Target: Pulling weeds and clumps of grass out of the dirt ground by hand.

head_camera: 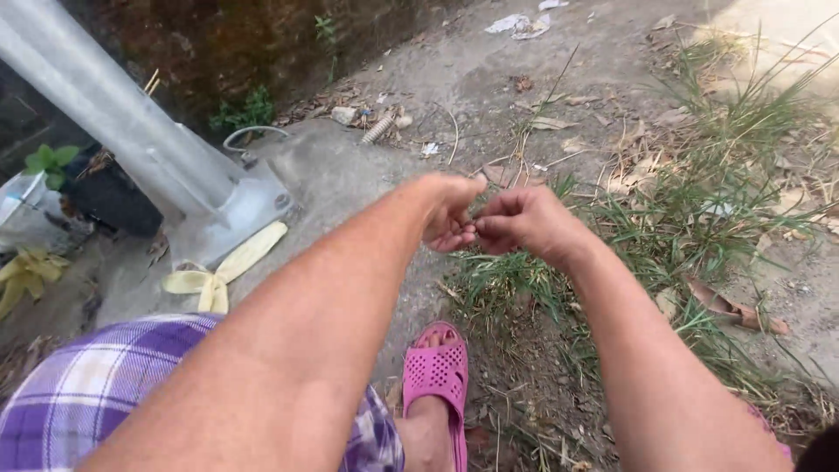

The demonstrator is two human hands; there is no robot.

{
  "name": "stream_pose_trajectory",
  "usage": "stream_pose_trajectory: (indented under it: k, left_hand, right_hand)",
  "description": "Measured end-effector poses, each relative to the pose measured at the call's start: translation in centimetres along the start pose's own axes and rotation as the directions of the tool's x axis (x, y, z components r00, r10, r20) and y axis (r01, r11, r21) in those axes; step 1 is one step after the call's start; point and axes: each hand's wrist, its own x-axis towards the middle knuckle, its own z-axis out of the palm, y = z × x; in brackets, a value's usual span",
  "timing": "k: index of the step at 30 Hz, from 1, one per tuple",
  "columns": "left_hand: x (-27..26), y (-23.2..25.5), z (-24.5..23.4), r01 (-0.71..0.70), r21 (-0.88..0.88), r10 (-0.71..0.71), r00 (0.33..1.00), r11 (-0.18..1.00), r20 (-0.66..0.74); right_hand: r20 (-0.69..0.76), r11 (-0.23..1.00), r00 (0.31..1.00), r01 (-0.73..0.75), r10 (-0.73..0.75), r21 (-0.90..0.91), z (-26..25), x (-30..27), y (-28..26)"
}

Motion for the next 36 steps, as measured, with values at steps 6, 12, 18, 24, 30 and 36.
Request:
stream_pose_trajectory:
  k: [6,12,18,24,30,36]
  left_hand:
    - [3.4,-0.1,-0.2,-0.044,0.029,0.042,0.997,0.999,0.069]
    - [9.3,-4.8,0.2,-0.070,-0.092,0.079,0.993,0.993,0.090]
    - [10.9,-6.1,-0.3,-0.083,-0.211,0.090,0.996,0.974,0.023]
    - [13.0,-7.3,0.0,0.044,-0.181,-0.032,0.997,0.982,0.067]
    - [14.0,-5.5,-0.1,0.034,-0.208,-0.027,0.999,0.978,0.037]
    - [16.1,-1.6,1.6,-0.027,-0.165,0.034,0.999,0.986,0.040]
  right_hand:
    - [-0.099,0.983,0.995,-0.034,0.017,-0.182,0.1,1.5,1.3]
    - [-0.051,0.975,0.995,-0.092,0.084,-0.200,2.9,2.9,5.6]
    - [-0.163,0.893,0.986,-0.063,-0.012,-0.446,5.1,4.4,6.0]
    - [-0.157,0.846,0.986,-0.037,-0.056,-0.532,5.9,4.9,8.2]
    - [-0.196,0.985,0.976,-0.123,0.097,-0.122,3.6,5.0,9.4]
    - [-0.240,0.973,0.948,-0.175,0.208,0.154,-0.2,5.6,10.9]
